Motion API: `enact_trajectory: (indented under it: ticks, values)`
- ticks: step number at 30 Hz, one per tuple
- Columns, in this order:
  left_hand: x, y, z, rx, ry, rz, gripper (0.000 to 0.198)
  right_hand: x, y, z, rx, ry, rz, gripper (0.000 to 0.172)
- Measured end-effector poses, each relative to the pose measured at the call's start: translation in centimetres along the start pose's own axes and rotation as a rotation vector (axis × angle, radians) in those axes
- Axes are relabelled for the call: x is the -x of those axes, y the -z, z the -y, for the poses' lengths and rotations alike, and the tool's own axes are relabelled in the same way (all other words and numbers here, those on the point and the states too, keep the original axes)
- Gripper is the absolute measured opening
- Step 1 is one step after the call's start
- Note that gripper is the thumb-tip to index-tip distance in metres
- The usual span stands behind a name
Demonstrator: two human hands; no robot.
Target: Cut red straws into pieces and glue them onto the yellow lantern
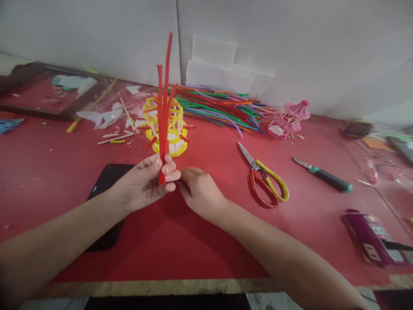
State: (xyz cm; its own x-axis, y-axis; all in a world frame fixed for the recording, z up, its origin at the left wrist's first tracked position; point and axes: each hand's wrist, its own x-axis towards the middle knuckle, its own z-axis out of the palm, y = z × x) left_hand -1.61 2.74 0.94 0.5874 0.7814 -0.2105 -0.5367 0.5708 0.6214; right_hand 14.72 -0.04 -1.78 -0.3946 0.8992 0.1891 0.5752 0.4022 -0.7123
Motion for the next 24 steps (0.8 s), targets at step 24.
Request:
enact_trajectory:
  ticks: [24]
  values:
    - [0.0, -0.2, 1.7, -0.506, -0.021, -0.213, 0.019, 2.9, 1.5, -0.5, -0.947, -0.408, -0.304, 0.014]
